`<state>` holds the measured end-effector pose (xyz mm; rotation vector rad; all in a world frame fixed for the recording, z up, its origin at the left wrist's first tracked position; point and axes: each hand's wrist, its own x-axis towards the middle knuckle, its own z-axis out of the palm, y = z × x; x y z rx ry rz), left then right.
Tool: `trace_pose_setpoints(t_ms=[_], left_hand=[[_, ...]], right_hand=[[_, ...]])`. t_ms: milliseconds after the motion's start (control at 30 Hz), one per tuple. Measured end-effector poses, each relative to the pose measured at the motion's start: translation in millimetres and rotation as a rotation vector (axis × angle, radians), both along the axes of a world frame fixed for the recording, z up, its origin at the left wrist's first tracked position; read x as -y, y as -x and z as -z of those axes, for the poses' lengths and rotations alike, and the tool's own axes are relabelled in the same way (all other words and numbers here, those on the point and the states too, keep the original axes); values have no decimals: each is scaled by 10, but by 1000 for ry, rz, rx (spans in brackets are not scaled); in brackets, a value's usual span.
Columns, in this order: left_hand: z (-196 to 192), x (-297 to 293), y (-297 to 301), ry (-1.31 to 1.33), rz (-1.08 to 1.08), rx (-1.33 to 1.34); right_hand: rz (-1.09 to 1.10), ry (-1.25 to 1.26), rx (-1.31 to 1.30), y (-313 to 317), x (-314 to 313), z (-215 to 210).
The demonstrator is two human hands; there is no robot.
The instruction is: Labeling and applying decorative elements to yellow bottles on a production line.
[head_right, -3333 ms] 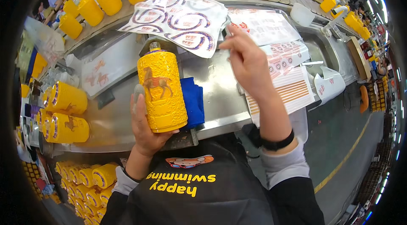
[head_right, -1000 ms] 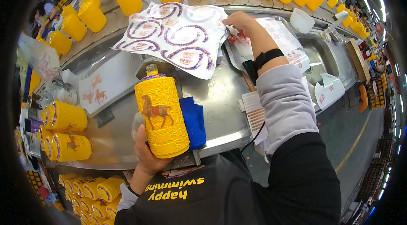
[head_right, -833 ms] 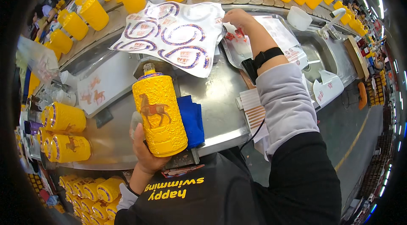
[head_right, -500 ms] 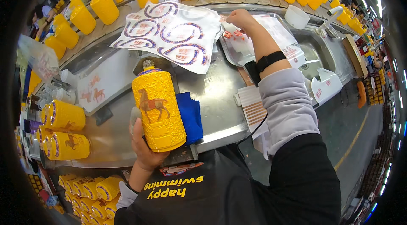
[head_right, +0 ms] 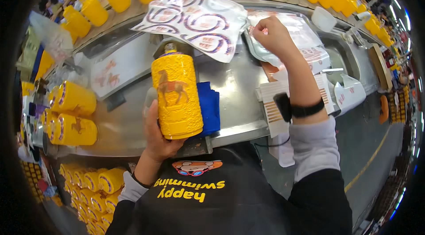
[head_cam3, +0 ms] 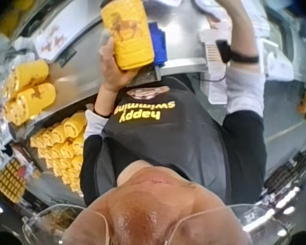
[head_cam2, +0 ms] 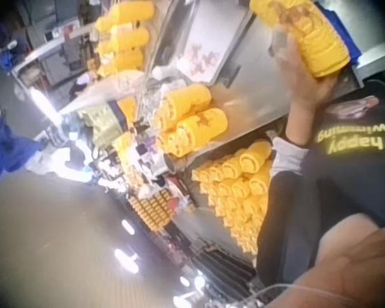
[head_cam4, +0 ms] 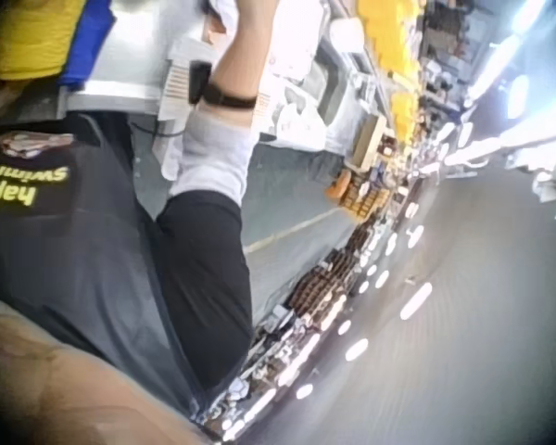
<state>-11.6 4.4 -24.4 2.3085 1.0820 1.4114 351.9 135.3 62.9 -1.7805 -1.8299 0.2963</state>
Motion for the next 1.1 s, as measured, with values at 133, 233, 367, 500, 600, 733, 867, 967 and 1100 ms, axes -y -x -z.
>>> trace_pose_setpoints(t_ms=[133,233,367,500,600,733,867,967,1100], left_hand=[[-90,97,20,319,208,292],[-329,43,-120,494,259,691],[-448,26,-272,590,312,761],[-418,-28,-311,584,216,677],[-442,-45,-312,565,143,589],[-475,3,-312,688,221,733],[-427,-7,-296,698,276,858],[-379,-13,-304,672,223,776],[-414,1,-295,691,245,767]], right_hand=[[-336,132,-554,910,851,-369],[-458,83,-588,1344,1271,-282],[-404,-21,-539,1527,1373,7],[-399,-88,-497,1596,1389,43],[-396,-83,-502,1598,1384,66],[-377,6,-570,1514,1361,164],[-376,-46,-593,1573,1333,227],[-385,-62,-530,1588,1312,238],[-364,-45,-555,1594,1295,245]])
